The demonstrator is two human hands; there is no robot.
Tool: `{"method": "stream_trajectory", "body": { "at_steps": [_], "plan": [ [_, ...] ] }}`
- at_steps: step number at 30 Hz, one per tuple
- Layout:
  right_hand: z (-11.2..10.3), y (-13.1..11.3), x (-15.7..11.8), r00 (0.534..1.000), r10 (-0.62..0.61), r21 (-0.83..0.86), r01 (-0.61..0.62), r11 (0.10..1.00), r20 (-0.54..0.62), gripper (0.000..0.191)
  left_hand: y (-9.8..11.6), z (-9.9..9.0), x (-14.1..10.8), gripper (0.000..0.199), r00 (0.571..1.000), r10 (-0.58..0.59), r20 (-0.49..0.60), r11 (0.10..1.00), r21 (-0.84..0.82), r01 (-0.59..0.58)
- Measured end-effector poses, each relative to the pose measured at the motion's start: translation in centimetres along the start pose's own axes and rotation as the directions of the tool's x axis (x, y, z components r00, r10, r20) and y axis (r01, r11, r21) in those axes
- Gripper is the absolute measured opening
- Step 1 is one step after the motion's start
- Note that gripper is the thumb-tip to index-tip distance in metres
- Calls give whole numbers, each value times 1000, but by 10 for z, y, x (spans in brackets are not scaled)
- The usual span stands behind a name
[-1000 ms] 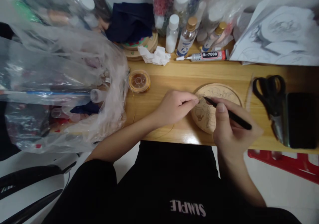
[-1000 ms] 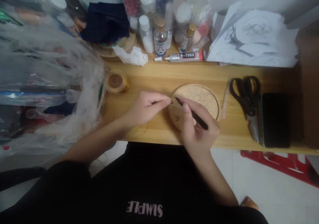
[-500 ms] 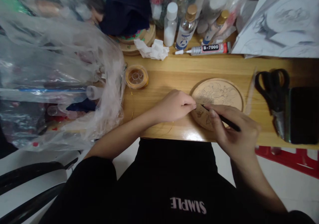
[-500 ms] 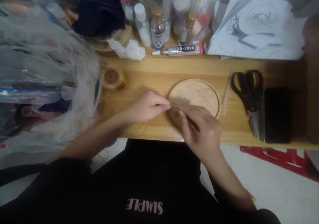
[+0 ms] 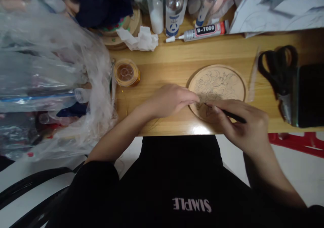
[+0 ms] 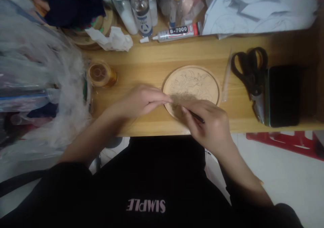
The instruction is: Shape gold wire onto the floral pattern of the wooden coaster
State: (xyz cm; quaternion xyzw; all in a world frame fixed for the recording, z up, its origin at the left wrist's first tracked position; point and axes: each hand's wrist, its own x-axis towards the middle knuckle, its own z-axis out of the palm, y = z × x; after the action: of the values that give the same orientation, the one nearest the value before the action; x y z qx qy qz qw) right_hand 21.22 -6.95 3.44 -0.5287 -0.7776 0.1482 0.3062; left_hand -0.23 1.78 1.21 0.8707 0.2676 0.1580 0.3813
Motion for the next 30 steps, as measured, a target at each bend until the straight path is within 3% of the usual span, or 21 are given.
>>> {"method": "stream_trajectory", "body": {
  "at_steps": [5,10,16,20,25,30],
  "plan": [
    [-4,9,6,989,-144,12,144,989,41,12,2,-6,1,32,995,-32,98,992,121,20],
    [-10,15,18,941,-299,43,296,954,160,13,7,-12,2,36,984,-57,169,989,145,33],
    [-8,18,25,926,-338,57,333,941,169,15,8,-15,2,38,976,-110,187,985,153,82],
    [-6,19,21,958,-261,87,251,964,121,18,7,-15,2,38,982,-108,154,987,138,87],
    [-8,19,13,998,-40,215,31,976,41,17,3,-16,2,35,986,-91,138,993,84,80],
    [-10,22,0,971,228,325,-196,925,-64,29,-7,-15,1,28,993,-44,107,998,-50,50]
  ]
}}
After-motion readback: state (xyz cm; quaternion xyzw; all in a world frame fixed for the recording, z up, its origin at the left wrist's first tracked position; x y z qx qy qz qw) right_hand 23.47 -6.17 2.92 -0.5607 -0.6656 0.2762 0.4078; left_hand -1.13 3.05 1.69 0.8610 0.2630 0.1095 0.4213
